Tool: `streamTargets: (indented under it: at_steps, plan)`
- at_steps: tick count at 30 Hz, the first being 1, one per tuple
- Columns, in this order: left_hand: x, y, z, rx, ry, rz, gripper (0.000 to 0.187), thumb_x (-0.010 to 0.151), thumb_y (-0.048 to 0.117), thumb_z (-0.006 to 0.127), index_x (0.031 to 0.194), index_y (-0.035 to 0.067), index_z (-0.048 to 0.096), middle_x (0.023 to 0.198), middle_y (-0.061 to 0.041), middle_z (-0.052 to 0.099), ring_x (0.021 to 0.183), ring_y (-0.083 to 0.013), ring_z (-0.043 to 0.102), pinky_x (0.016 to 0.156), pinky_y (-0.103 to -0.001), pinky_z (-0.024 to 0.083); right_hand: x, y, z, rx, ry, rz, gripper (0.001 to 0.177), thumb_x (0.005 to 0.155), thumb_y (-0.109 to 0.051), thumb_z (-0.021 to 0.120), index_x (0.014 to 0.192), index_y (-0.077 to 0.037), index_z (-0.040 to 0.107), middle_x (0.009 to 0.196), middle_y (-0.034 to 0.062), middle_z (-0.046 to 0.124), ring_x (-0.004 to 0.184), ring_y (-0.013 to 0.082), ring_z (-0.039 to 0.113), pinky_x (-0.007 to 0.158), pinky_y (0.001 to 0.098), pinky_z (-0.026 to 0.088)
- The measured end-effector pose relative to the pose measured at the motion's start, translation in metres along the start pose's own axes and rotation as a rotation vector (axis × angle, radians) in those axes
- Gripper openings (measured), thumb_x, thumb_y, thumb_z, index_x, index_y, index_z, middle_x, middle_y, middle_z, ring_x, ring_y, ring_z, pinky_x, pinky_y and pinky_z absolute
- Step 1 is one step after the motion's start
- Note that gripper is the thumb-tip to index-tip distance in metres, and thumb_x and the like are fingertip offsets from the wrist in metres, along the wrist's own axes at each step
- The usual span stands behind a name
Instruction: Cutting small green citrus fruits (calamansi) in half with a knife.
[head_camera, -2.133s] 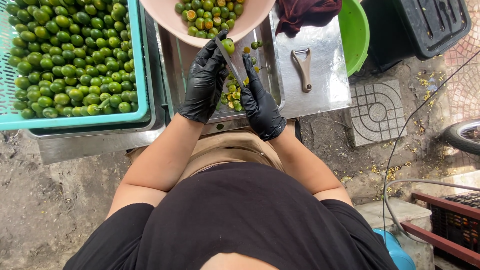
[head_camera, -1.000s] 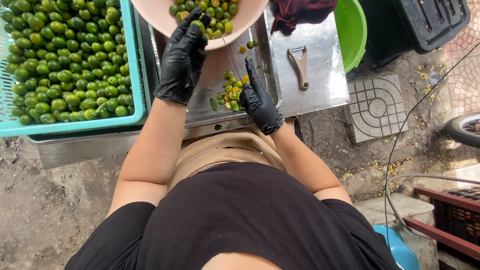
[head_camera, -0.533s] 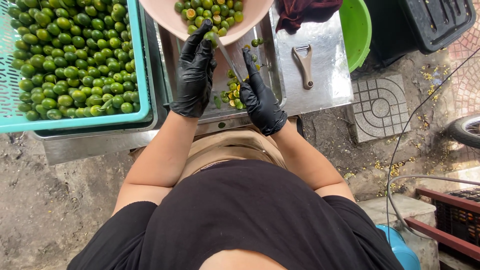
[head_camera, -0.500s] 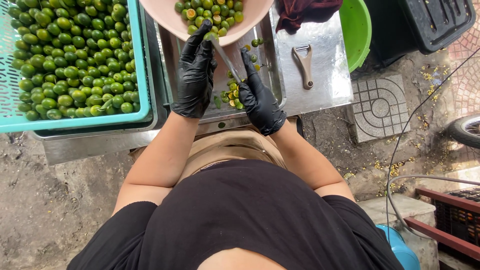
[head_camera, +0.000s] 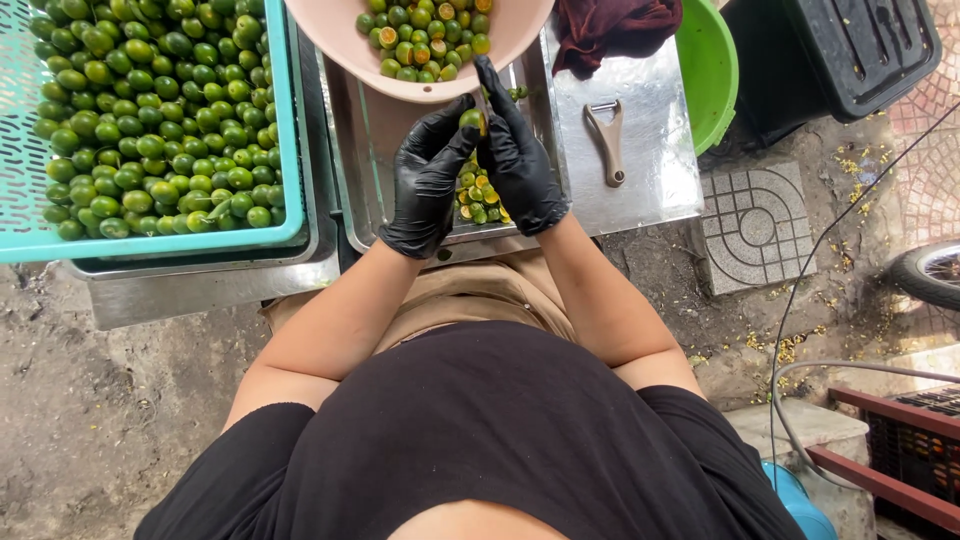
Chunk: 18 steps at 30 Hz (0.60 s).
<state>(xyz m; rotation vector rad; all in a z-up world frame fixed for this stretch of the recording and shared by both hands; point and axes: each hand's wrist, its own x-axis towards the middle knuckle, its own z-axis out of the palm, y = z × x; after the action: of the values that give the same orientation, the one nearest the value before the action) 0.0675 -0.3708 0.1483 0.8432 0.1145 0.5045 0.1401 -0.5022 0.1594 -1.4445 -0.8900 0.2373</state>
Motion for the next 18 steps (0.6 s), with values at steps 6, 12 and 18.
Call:
streamTargets:
  at_steps: [6, 12, 18]
  plan:
    - [0.084, 0.062, -0.060, 0.692, -0.139, 0.308, 0.060, 0.098, 0.024, 0.085, 0.146, 0.002, 0.056, 0.142, -0.014, 0.065, 0.133, -0.0251, 0.060, 0.118, -0.041, 0.049, -0.034, 0.024, -0.005, 0.329, -0.089, 0.147, 0.064, 0.115, -0.024, 0.050, 0.167, -0.018, 0.015, 0.087, -0.0096, 0.053, 0.074, 0.0050, 0.045, 0.071, 0.0203, 0.043]
    - [0.116, 0.156, -0.228, 1.782, -0.095, 0.674, 0.051, 0.108, 0.032, 0.081, 0.141, 0.000, 0.061, 0.139, -0.025, 0.061, 0.128, -0.0446, 0.054, 0.110, -0.051, 0.043, -0.065, 0.051, -0.015, 0.223, -0.091, 0.380, 0.059, 0.115, -0.021, 0.048, 0.171, -0.016, 0.030, 0.097, 0.0001, 0.061, 0.073, 0.0034, 0.042, 0.061, 0.0183, 0.037]
    - [0.055, 0.156, -0.266, 2.195, -0.227, -0.211, 0.056, 0.092, 0.054, 0.068, 0.121, 0.006, 0.068, 0.133, -0.025, 0.058, 0.129, -0.0424, 0.049, 0.112, -0.055, 0.036, -0.057, 0.038, -0.004, 0.335, -0.050, 0.548, 0.060, 0.112, -0.029, 0.046, 0.168, -0.024, 0.026, 0.084, 0.0008, 0.060, 0.054, 0.0033, 0.036, 0.047, 0.0187, 0.031]
